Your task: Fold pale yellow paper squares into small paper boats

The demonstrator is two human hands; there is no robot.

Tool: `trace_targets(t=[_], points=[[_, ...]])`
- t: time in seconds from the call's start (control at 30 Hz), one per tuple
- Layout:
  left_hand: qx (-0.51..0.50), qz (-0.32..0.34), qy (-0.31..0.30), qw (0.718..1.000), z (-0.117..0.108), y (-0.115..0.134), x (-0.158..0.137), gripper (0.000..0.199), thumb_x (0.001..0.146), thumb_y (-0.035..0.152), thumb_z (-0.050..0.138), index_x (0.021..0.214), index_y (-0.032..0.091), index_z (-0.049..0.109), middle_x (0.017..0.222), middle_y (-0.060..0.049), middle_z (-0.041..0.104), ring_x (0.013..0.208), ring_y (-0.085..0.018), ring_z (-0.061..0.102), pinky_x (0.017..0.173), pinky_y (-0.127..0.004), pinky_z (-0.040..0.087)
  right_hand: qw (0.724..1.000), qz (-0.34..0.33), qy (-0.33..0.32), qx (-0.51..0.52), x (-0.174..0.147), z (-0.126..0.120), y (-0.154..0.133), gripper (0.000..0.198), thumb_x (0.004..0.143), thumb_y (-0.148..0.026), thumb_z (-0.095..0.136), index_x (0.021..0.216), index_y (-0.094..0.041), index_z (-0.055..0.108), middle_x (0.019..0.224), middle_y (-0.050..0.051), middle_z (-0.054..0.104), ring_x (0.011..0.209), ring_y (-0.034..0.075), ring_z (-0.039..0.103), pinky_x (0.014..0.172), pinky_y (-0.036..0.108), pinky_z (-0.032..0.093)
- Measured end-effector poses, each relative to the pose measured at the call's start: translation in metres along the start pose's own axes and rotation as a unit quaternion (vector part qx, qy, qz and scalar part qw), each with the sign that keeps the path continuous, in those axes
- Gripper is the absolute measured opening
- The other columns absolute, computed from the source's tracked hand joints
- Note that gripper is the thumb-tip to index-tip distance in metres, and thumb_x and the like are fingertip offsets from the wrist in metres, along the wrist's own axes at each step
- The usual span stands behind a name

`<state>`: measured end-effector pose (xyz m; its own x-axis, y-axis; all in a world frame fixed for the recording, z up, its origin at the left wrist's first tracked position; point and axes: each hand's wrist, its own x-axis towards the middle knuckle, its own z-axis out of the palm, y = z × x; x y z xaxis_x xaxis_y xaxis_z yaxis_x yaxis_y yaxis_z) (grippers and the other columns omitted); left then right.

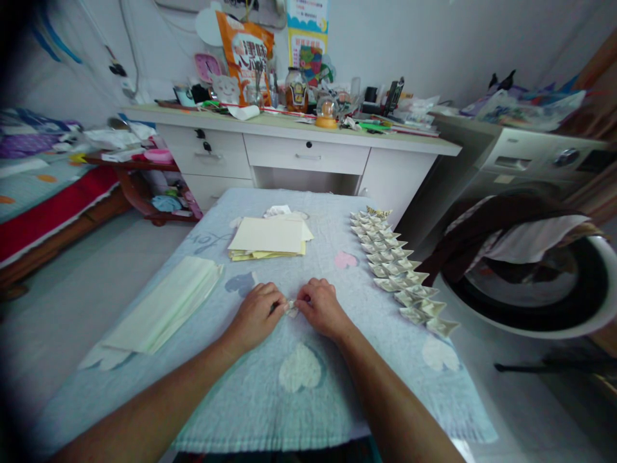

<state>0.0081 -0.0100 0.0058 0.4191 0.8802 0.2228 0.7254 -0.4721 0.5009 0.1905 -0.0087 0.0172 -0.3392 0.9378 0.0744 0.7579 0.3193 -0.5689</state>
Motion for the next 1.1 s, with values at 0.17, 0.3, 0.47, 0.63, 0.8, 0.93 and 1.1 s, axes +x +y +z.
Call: trace_targets(t=[0.17,0.3,0.47,0.63,0.8,0.93,1.1], points=[[0.003,-0.002,0.0,1.0,0.0,0.001,-0.001,0.018,0.087,0.022,0.051,0.072,0.019,0.06,0.08,-0.004,0.057,0.084,-0.02,0.052,0.078,-0.032,0.038,0.998,0.033,0.0,-0.055,0.002,0.002,-0.005,0.01,0.086,-0.024,0.06,0.08,-0.02,0.067,0.088,0.003,0.056,0.089,0.018,0.046,0.077,0.031,0.028],[0.019,-0.014,0.006,1.0,-0.001,0.003,-0.001,0.015,0.085,0.02,0.051,0.072,0.02,0.059,0.081,-0.004,0.056,0.085,-0.02,0.052,0.079,-0.032,0.037,0.996,0.047,-0.004,-0.08,0.004,0.003,-0.006,0.012,0.087,-0.026,0.058,0.08,-0.02,0.066,0.09,0.004,0.056,0.092,0.019,0.045,0.077,0.032,0.026],[0.034,-0.051,0.015,0.998,-0.003,0.003,-0.004,0.011,0.081,0.021,0.056,0.071,0.02,0.061,0.083,-0.002,0.058,0.088,-0.02,0.052,0.077,-0.033,0.034,0.995,0.052,-0.008,-0.086,0.005,0.004,-0.006,0.013,0.086,-0.028,0.059,0.079,-0.019,0.065,0.09,0.004,0.056,0.092,0.019,0.045,0.077,0.032,0.026],[0.034,-0.07,0.004,0.997,-0.004,0.004,-0.004,0.009,0.08,0.022,0.057,0.072,0.021,0.063,0.085,-0.002,0.06,0.091,-0.02,0.052,0.08,-0.034,0.032,0.994,0.063,-0.013,-0.089,0.006,0.003,-0.008,0.013,0.085,-0.028,0.06,0.078,-0.019,0.065,0.091,0.004,0.056,0.093,0.02,0.045,0.078,0.032,0.026],[0.026,-0.091,0.01,0.995,-0.008,0.003,-0.004,0.009,0.077,0.018,0.056,0.071,0.021,0.062,0.085,-0.002,0.06,0.09,-0.021,0.053,0.08,-0.034,0.034,0.994,0.058,-0.016,-0.088,0.005,0.002,-0.008,0.013,0.086,-0.029,0.061,0.078,-0.019,0.065,0.091,0.004,0.057,0.093,0.02,0.045,0.078,0.033,0.026],[-0.018,-0.058,0.051,0.997,-0.01,-0.001,0.0,0.015,0.081,0.017,0.052,0.084,0.022,0.065,0.089,-0.002,0.061,0.091,-0.021,0.053,0.082,-0.034,0.036,0.994,0.051,-0.015,-0.094,0.005,0.001,-0.008,0.013,0.086,-0.03,0.061,0.08,-0.019,0.065,0.093,0.005,0.056,0.093,0.02,0.045,0.077,0.033,0.026],[-0.053,0.019,0.035,0.998,-0.004,-0.004,0.005,0.018,0.084,0.021,0.055,0.091,0.026,0.071,0.09,-0.003,0.062,0.092,-0.021,0.05,0.084,-0.035,0.038,0.994,0.052,-0.017,-0.098,0.006,0.002,-0.008,0.013,0.087,-0.03,0.06,0.081,-0.019,0.066,0.092,0.005,0.056,0.094,0.021,0.045,0.077,0.033,0.026]])
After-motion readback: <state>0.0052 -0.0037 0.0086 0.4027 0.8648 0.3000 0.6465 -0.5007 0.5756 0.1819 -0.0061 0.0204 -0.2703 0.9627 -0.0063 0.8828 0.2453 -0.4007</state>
